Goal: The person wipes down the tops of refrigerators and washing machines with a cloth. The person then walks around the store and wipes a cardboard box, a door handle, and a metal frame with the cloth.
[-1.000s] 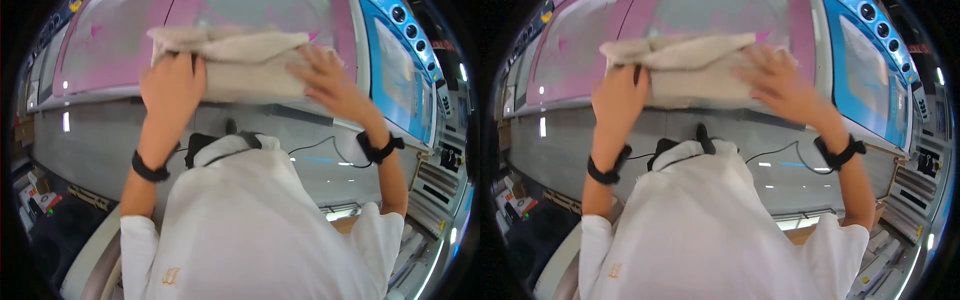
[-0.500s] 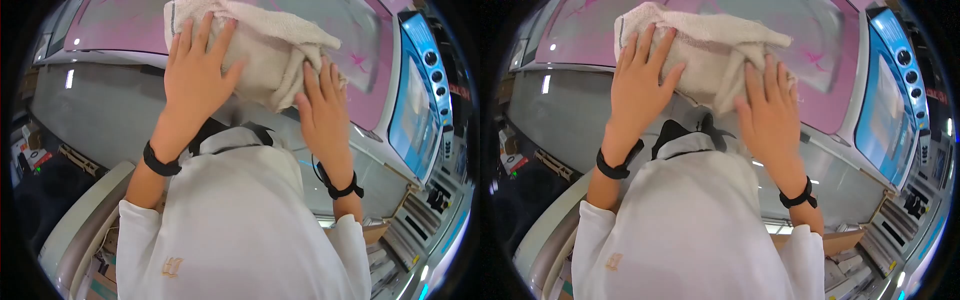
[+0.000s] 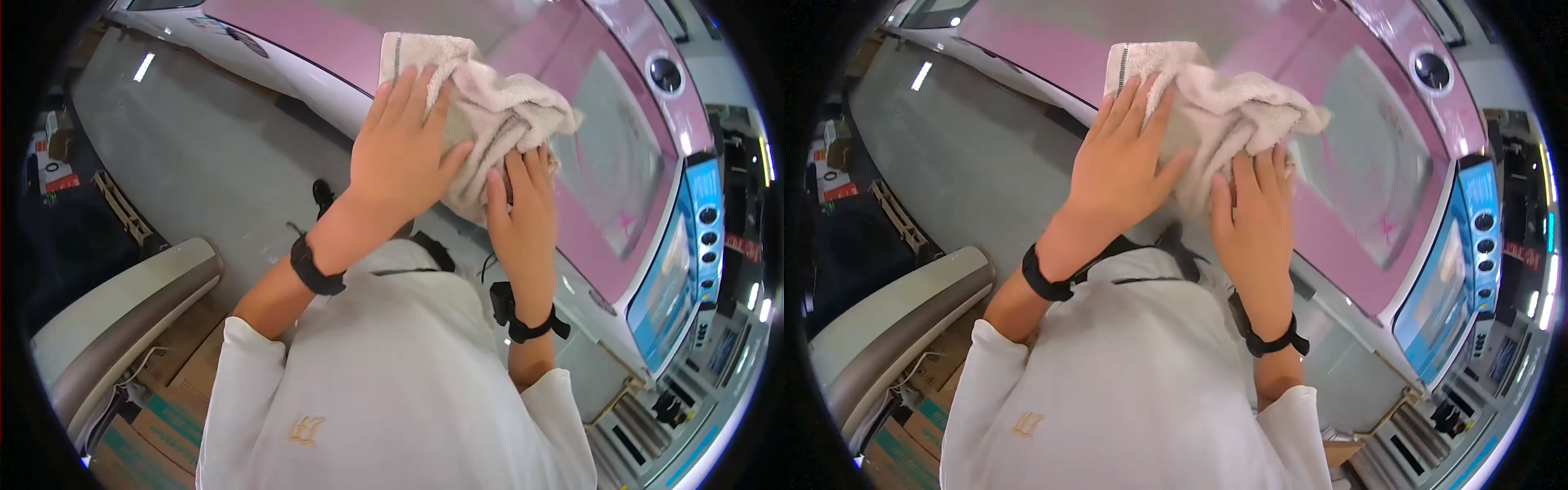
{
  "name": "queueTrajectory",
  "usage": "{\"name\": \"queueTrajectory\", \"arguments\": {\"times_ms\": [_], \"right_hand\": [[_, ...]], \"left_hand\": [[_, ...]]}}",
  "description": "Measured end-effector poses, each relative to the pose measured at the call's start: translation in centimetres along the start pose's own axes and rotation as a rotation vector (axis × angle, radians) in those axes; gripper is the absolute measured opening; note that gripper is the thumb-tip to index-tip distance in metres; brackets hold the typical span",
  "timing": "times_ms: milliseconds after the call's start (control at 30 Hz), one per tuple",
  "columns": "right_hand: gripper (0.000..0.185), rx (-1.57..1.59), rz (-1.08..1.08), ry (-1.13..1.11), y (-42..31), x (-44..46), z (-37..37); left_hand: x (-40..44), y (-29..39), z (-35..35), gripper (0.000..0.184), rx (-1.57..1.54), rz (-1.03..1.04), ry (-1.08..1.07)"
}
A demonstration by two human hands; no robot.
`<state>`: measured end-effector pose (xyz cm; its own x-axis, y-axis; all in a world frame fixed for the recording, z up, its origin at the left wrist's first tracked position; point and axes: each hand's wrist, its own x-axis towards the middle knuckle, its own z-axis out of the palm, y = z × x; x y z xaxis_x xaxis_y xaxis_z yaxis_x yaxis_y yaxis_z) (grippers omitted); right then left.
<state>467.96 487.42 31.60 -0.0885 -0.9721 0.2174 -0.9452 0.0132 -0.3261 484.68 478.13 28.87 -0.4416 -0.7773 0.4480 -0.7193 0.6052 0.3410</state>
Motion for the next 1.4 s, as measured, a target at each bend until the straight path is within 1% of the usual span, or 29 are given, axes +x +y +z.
{"name": "queueTrajectory", "arguments": {"times_ms": [67, 167, 267, 367, 467, 533, 567, 633, 767, 867, 967, 1067, 1167, 1200, 1233, 1267, 1367, 1400], "right_hand": [[0.053, -0.088, 0.038, 0.062, -2.8, 3.2, 2.1], [0.052, -0.157, -0.025, 0.155, -7.6, 7.5, 5.7], [0.049, -0.166, -0.005, 0.165, -12.6, 10.5, 9.0], [0.046, -0.168, -0.042, 0.196, -16.0, 12.7, 11.0], [0.045, -0.160, -0.064, 0.185, -20.4, 16.0, 12.9], [0.045, -0.156, -0.083, 0.241, -23.6, 18.8, 14.7], [0.045, -0.157, -0.077, 0.250, -22.8, 18.5, 14.9], [0.045, -0.191, -0.049, 0.239, -25.5, 19.9, 16.0], [0.043, -0.219, -0.021, 0.224, -28.7, 23.6, 17.9], [0.039, -0.218, -0.005, 0.191, -30.6, 26.1, 18.9], [0.037, -0.096, 0.004, 0.128, -33.3, 29.0, 19.8], [0.036, 0.090, 0.056, -0.003, -35.3, 31.8, 19.4], [0.031, 0.196, -0.043, -0.003, -37.5, 35.5, 20.8], [0.031, 0.235, -0.054, -0.048, -38.0, 36.6, 21.7], [0.032, 0.271, -0.064, -0.083, -38.3, 37.7, 23.0], [0.032, 0.301, -0.069, -0.121, -39.4, 38.6, 24.3], [0.027, 0.076, -0.158, -0.211, -42.8, 42.0, 27.3], [0.025, 0.096, -0.167, -0.192, -43.6, 42.7, 27.5]], "left_hand": [[2.2, -3.5, 0.4, 0.066, -0.025, -0.053, 0.084], [4.6, -9.5, 0.4, 0.065, 0.029, -0.066, 0.184], [4.9, -14.0, -1.2, 0.062, 0.026, -0.074, 0.168], [5.0, -18.0, -2.9, 0.061, -0.008, -0.080, 0.223], [5.4, -23.4, -5.4, 0.060, -0.039, -0.121, 0.217], [6.4, -27.3, -6.7, 0.059, -0.036, -0.114, 0.230], [6.4, -26.7, -5.8, 0.059, -0.044, -0.116, 0.215], [6.9, -29.2, -6.9, 0.057, -0.062, -0.116, 0.193], [8.9, -33.3, -7.4, 0.054, -0.080, -0.100, 0.200], [10.2, -36.3, -8.2, 0.051, -0.060, -0.053, 0.139], [11.0, -40.0, -6.8, 0.052, -0.418, -0.068, 0.100], [11.1, -41.2, -8.5, 0.053, -0.509, -0.158, 0.011], [13.0, -45.6, -10.2, 0.047, -0.270, -0.011, 0.133], [13.8, -47.0, -10.6, 0.045, -0.196, 0.054, 0.172], [14.3, -48.8, -11.0, 0.042, -0.195, 0.068, 0.171], [14.7, -51.3, -12.0, 0.042, -0.152, 0.057, 0.136], [15.4, -57.4, -13.2, 0.044, -0.068, -0.005, 0.028], [15.0, -59.5, -12.8, 0.045, -0.058, -0.036, 0.001]]}}
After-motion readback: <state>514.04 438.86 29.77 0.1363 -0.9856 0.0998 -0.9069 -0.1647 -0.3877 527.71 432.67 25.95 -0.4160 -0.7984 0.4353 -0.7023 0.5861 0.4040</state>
